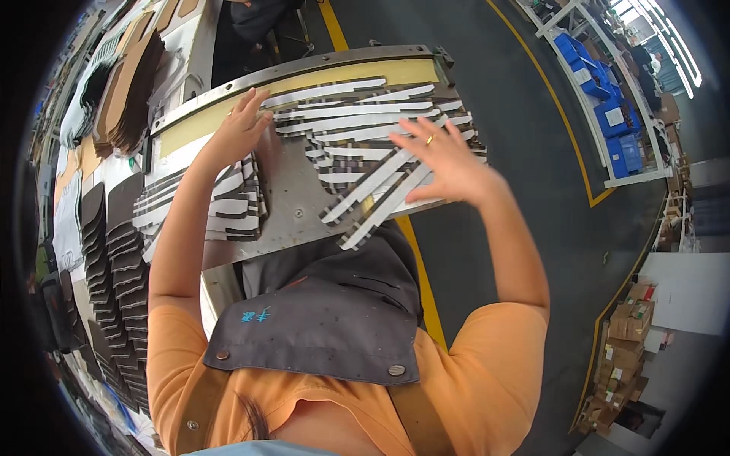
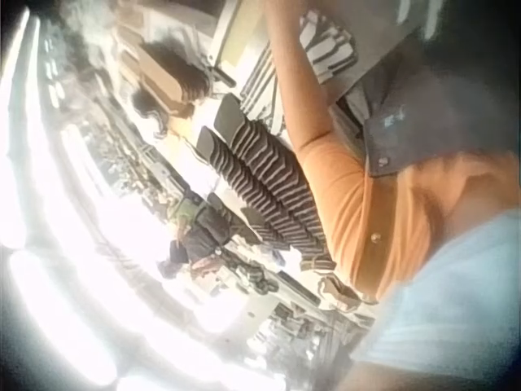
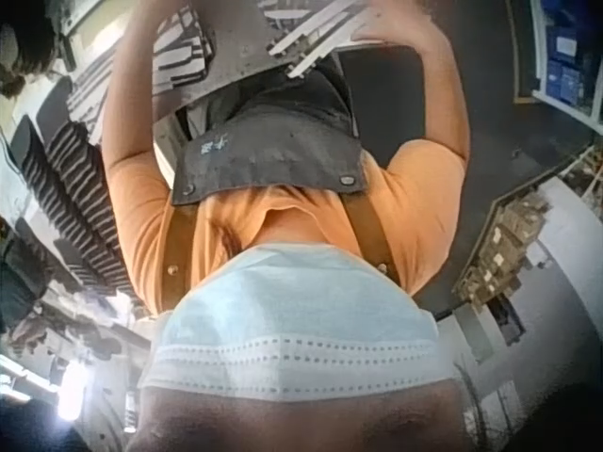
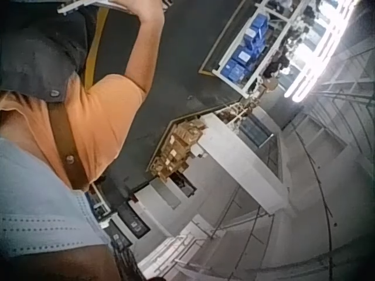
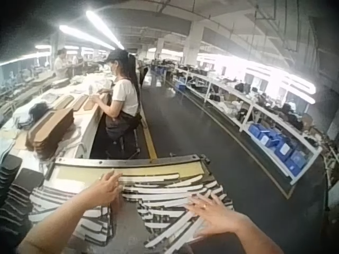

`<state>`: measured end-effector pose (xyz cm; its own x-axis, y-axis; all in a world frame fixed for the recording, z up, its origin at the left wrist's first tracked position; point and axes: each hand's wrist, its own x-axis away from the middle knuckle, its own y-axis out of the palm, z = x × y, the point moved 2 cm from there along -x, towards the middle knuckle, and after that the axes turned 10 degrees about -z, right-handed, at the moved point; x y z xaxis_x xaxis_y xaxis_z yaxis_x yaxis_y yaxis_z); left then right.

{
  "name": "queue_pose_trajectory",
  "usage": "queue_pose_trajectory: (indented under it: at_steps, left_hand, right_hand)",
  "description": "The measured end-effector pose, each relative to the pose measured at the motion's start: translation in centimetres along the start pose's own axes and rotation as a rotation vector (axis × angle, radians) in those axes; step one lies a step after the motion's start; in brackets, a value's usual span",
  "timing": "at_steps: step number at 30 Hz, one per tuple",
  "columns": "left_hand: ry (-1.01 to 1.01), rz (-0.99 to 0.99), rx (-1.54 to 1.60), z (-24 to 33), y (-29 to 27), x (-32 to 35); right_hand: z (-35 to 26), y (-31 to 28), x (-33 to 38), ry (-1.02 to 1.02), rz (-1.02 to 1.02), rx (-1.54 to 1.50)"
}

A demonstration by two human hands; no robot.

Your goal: Arranging and aligning thin leather straps into a metal press or guide jig on a workshop table.

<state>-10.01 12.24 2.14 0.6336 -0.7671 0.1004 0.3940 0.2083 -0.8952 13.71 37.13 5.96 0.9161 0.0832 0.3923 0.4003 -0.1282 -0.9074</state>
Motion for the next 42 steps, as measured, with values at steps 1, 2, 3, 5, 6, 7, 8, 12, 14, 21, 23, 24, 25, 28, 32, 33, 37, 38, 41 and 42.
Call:
queue_pose_trajectory:
  at_steps: [1, 2, 3, 5, 6, 7, 8, 12, 14, 21, 23, 24, 25, 28, 32, 33, 37, 38, 41, 42]
  left_hand:
    - [-0.043, -0.048, -0.049, 0.3, 0.9, -0.8]
    - [-0.018, -0.078, -0.019, 0.2, 1.8, -1.6]
    - [-0.023, -0.073, -0.017, 0.1, 2.7, -2.2]
    - [0.020, -0.042, -0.041, 1.2, 3.7, -3.0]
    - [0.116, 0.002, -0.050, 0.9, 4.6, -3.9]
    - [0.119, -0.002, -0.053, 1.5, 4.8, -4.2]
    - [0.157, -0.019, 0.019, 2.3, 4.6, -4.3]
    - [0.112, 0.075, 0.128, 2.4, 3.7, -4.4]
    - [0.076, 0.234, 0.167, 1.0, 3.0, -4.3]
    - [-0.133, 0.348, 0.151, -0.1, 6.2, -7.2]
    - [-0.088, 0.410, 0.211, 1.4, 6.6, -7.1]
    - [-0.055, 0.384, 0.285, 1.8, 6.7, -7.1]
    - [-0.022, 0.363, 0.356, 2.2, 6.5, -7.0]
    - [0.045, 0.374, 0.453, 4.0, 4.8, -5.5]
    - [0.025, 0.396, 0.508, 2.6, 4.0, -5.1]
    - [0.016, 0.397, 0.530, 2.3, 4.0, -4.8]
    - [-0.063, 0.347, 0.612, 3.8, 4.2, -3.7]
    - [0.011, 0.463, 0.492, 3.4, 3.5, -3.4]
    - [0.088, 0.473, 0.651, 6.1, 0.6, 0.8]
    - [0.090, 0.423, 0.762, 7.8, 0.3, 2.8]
  right_hand:
    - [-0.3, 1.4, 0.3, -0.012, 0.053, 0.036]
    - [-0.2, 1.9, 0.0, 0.007, 0.117, 0.045]
    - [-0.1, 2.3, -0.4, 0.021, 0.181, 0.055]
    - [1.1, 2.7, -2.1, 0.022, 0.305, 0.001]
    - [1.6, 3.1, -3.3, 0.036, 0.315, -0.070]
    - [1.9, 3.1, -4.3, 0.067, 0.315, -0.081]
    - [1.9, 2.9, -5.3, 0.083, 0.332, -0.101]
    - [2.0, 2.5, -5.9, 0.074, 0.431, -0.126]
    - [4.2, 2.1, -4.3, 0.089, 0.579, -0.219]
    - [7.6, 4.7, -2.4, 0.377, 0.729, -0.752]
    - [6.4, 4.2, -2.9, 0.417, 0.718, -0.722]
    - [6.3, 4.1, -3.5, 0.410, 0.718, -0.703]
    - [6.2, 3.9, -3.9, 0.399, 0.721, -0.683]
    - [6.7, 3.4, -4.2, 0.346, 0.782, -0.710]
    - [8.2, 2.5, -4.5, 0.284, 0.856, -0.839]
    - [8.4, 2.5, -5.0, 0.257, 0.851, -0.874]
    - [7.8, 1.6, -6.3, 0.322, 0.724, -0.716]
    - [8.4, 0.8, -6.5, 0.248, 0.846, -0.500]
    - [6.0, -2.4, -8.2, -0.013, 0.721, -0.521]
    - [5.2, -2.6, -9.7, -0.104, 0.632, -0.487]
